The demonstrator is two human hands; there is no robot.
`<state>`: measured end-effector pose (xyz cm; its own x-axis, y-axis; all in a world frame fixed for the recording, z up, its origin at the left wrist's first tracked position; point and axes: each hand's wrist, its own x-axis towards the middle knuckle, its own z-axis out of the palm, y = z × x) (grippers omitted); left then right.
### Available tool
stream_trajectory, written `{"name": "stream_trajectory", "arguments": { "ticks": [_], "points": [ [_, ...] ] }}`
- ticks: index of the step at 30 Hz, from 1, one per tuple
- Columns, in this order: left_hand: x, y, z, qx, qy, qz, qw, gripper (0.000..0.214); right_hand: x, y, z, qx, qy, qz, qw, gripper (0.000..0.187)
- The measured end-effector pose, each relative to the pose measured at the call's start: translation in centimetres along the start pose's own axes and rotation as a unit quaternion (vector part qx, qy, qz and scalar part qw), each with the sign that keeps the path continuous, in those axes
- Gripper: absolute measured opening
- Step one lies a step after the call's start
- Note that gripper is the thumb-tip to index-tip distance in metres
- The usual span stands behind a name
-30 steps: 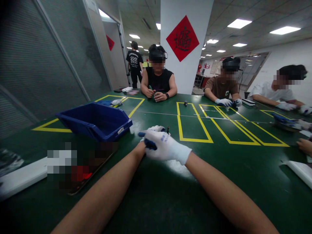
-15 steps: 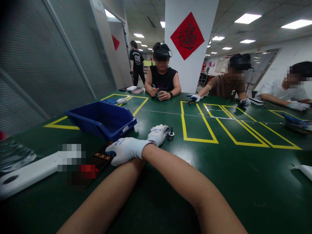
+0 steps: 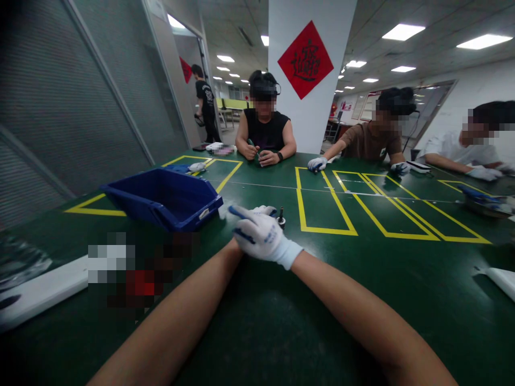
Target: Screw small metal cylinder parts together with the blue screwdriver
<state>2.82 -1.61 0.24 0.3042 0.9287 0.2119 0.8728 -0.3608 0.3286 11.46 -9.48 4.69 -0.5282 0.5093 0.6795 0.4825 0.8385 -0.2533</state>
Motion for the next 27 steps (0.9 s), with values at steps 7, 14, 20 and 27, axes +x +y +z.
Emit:
{"name": "stream_trajectory", "arguments": {
  "ticks": [7, 14, 20, 27],
  "points": [
    [0.8, -0.7, 0.0, 0.019, -0.003, 0.049, 0.999, 0.032, -11.6, 7.8, -8.9, 0.054, 0.264, 0.319, 0.909, 0.055],
    [0.6, -0.7, -0.1, 0.008, 0.005, 0.060, 0.998, 0.035, -13.3, 9.4, -11.0, 0.053, 0.242, 0.407, 0.879, 0.071],
    [0.4, -0.4, -0.5, -0.019, 0.007, 0.050, 0.999, 0.051, -12.4, 9.1, -9.8, -0.029, 0.152, 0.345, 0.926, 0.043],
    [0.7, -0.3, -0.5, 0.008, 0.029, 0.067, 0.997, 0.051, -11.2, 7.8, -8.3, -0.035, 0.107, 0.295, 0.949, 0.035]
  ]
}}
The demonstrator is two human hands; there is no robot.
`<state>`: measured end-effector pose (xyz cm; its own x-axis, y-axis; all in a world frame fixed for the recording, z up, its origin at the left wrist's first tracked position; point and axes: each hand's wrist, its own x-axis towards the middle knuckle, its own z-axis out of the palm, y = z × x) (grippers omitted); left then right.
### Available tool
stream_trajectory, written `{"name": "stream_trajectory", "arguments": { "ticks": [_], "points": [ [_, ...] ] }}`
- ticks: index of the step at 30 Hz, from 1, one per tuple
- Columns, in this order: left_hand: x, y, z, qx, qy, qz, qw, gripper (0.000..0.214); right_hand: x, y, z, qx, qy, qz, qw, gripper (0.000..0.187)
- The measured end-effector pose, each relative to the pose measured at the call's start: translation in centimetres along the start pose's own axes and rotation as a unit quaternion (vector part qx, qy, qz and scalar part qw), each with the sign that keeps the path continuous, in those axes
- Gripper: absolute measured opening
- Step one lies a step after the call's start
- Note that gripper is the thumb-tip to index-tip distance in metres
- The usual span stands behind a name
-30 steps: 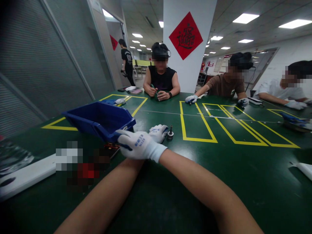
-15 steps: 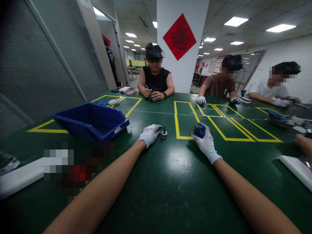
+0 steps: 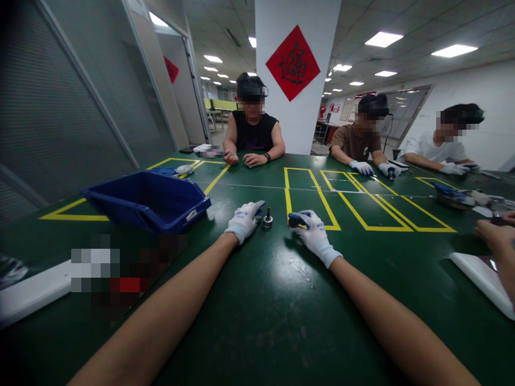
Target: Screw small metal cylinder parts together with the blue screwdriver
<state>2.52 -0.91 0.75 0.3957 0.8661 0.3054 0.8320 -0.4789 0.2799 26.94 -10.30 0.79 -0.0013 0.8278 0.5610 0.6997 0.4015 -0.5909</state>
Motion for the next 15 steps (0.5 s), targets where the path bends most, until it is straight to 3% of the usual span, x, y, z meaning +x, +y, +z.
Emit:
{"name": "stream_trajectory", "arguments": {
  "ticks": [11, 15],
  "points": [
    [-0.1, 0.3, -0.3, -0.054, 0.084, -0.010, 0.995, 0.050, 2.4, -0.5, 3.3, 0.067, 0.033, 0.031, 0.997, 0.037],
    [-0.1, 0.1, -0.2, -0.057, 0.092, 0.010, 0.994, 0.047, 2.5, -1.1, 3.1, 0.181, 0.025, 0.087, 0.979, 0.059]
  ]
}}
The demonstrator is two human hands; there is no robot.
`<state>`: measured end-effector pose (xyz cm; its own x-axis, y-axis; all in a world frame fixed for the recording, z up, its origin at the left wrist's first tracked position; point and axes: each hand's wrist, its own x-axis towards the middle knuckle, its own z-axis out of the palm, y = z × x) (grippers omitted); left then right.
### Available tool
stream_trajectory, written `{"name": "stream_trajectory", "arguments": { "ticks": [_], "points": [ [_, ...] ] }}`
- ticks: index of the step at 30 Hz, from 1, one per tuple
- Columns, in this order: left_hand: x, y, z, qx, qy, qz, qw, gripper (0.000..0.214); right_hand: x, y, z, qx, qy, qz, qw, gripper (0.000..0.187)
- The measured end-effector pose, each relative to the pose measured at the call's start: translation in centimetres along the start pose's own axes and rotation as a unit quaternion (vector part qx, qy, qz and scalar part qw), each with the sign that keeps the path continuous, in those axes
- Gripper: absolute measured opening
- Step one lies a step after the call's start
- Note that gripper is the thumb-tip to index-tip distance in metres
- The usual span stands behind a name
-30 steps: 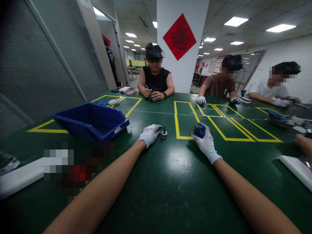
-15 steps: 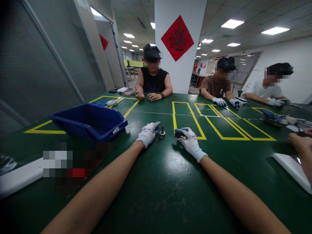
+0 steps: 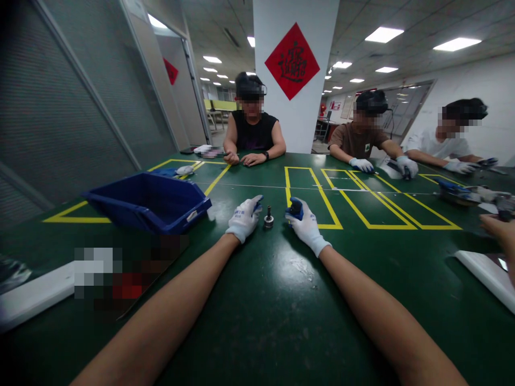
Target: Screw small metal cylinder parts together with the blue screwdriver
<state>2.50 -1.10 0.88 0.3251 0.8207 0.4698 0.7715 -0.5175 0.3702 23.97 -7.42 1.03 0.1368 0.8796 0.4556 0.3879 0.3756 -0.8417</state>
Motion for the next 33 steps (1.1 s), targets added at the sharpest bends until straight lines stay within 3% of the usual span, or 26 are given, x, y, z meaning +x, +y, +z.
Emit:
{"name": "stream_trajectory", "arguments": {
  "ticks": [3, 8, 13, 16, 18, 20, 23, 25, 27, 30, 33],
  "points": [
    [0.0, -0.1, 0.1, -0.003, -0.003, -0.004, 1.000, 0.046, -0.2, -0.4, -0.5, 0.058, -0.010, 0.039, 0.997, 0.068],
    [0.0, 0.0, 0.1, 0.005, -0.021, -0.028, 0.999, 0.045, 0.0, 0.0, -1.3, 0.089, -0.016, 0.080, 0.993, 0.061],
    [0.0, -0.4, 0.2, 0.001, -0.022, -0.018, 1.000, 0.045, 1.1, 2.0, -2.8, 0.054, 0.099, 0.066, 0.991, 0.057],
    [0.0, -0.7, 0.4, -0.012, -0.007, -0.011, 1.000, 0.045, 1.8, 3.6, -6.8, -0.106, 0.207, 0.024, 0.972, 0.054],
    [0.0, -0.9, 0.5, -0.028, 0.004, -0.012, 1.000, 0.046, 1.8, 4.9, -11.0, -0.273, 0.263, 0.009, 0.925, 0.049],
    [0.1, -1.0, 0.7, -0.060, 0.014, -0.014, 0.998, 0.048, 1.2, 6.4, -15.6, -0.406, 0.260, 0.027, 0.876, 0.047],
    [0.3, -1.1, 1.0, -0.156, 0.037, -0.028, 0.987, 0.053, -0.2, 8.7, -21.4, -0.500, 0.245, 0.126, 0.821, 0.049],
    [0.5, -1.1, 1.3, -0.262, 0.043, -0.062, 0.962, 0.053, -0.9, 9.9, -23.8, -0.522, 0.236, 0.201, 0.795, 0.050],
    [0.7, -1.0, 1.4, -0.397, 0.022, -0.108, 0.911, 0.050, -1.2, 10.8, -24.9, -0.529, 0.221, 0.261, 0.776, 0.051],
    [1.0, -0.8, 1.3, -0.571, -0.042, -0.136, 0.809, 0.048, -1.0, 11.1, -25.1, -0.537, 0.209, 0.311, 0.756, 0.057],
    [1.2, -0.1, 0.9, -0.654, -0.054, -0.131, 0.743, 0.049, -0.6, 10.3, -24.0, -0.557, 0.222, 0.294, 0.744, 0.063]
  ]
}}
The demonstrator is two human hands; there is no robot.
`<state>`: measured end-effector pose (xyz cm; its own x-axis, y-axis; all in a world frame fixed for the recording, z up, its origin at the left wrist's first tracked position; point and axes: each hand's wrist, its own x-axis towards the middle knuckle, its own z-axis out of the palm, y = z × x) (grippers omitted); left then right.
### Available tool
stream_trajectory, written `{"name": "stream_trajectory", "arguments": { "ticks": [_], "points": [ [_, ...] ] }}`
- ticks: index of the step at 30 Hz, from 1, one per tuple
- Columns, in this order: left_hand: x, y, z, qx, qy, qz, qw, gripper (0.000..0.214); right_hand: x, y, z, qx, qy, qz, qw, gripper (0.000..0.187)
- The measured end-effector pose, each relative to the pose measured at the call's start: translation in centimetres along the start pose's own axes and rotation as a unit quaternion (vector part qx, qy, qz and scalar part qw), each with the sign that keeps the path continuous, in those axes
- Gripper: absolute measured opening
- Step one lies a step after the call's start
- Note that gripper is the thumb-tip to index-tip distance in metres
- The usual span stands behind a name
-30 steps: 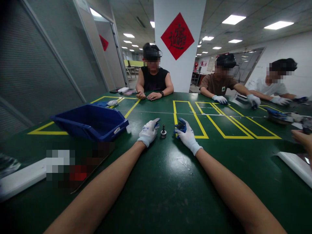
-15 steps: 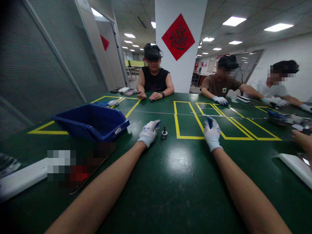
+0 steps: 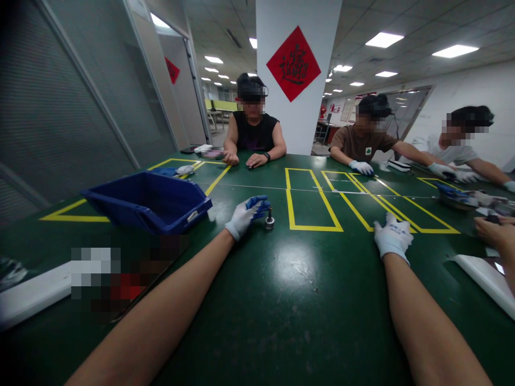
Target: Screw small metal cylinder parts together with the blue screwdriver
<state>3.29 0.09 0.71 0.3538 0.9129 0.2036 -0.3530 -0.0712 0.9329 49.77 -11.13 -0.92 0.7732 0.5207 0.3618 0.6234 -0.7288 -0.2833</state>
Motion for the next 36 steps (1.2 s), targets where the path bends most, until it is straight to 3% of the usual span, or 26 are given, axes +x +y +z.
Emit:
{"name": "stream_trajectory", "arguments": {
  "ticks": [3, 5, 8, 10, 12, 15, 19, 24, 28, 33, 36],
  "points": [
    [0.0, 0.5, 1.1, -0.061, 0.013, 0.002, 0.998, 0.047, -2.3, -2.7, -0.9, 0.005, 0.030, -0.076, 0.997, 0.054],
    [0.0, 0.8, 1.8, -0.092, 0.023, 0.011, 0.995, 0.045, -4.9, -5.7, -1.4, 0.026, 0.019, -0.175, 0.984, 0.050],
    [0.1, 1.0, 2.5, -0.097, 0.023, 0.024, 0.995, 0.044, -9.6, -11.2, -1.7, 0.064, -0.040, -0.345, 0.935, 0.052],
    [0.1, 1.1, 2.5, -0.075, 0.014, 0.024, 0.997, 0.044, -12.6, -14.8, -1.7, 0.098, -0.052, -0.412, 0.904, 0.057],
    [0.0, 1.1, 2.4, -0.048, 0.008, 0.025, 0.999, 0.045, -14.9, -17.7, -1.6, 0.120, -0.058, -0.442, 0.887, 0.062],
    [-0.1, 1.0, 2.3, -0.025, 0.002, 0.038, 0.999, 0.045, -16.8, -20.5, -1.3, 0.120, -0.080, -0.439, 0.887, 0.060],
    [0.0, 0.9, 2.8, 0.025, 0.004, 0.063, 0.998, 0.042, -17.1, -21.8, -1.0, 0.108, -0.102, -0.430, 0.890, 0.054],
    [0.0, 0.4, 3.5, 0.140, 0.047, 0.123, 0.981, 0.039, -16.9, -21.7, -1.2, 0.079, -0.104, -0.434, 0.891, 0.058],
    [-0.5, -0.1, 3.3, 0.219, 0.038, 0.121, 0.968, 0.038, -16.8, -21.6, -1.0, 0.123, -0.106, -0.411, 0.897, 0.058],
    [-1.3, 0.0, 1.7, 0.415, -0.021, 0.135, 0.900, 0.038, -16.5, -21.3, -0.8, 0.261, -0.113, -0.391, 0.875, 0.054],
    [-1.4, -0.1, 0.8, 0.478, -0.055, 0.099, 0.871, 0.052, -16.4, -21.0, -1.3, 0.285, -0.101, -0.405, 0.863, 0.050]
  ]
}}
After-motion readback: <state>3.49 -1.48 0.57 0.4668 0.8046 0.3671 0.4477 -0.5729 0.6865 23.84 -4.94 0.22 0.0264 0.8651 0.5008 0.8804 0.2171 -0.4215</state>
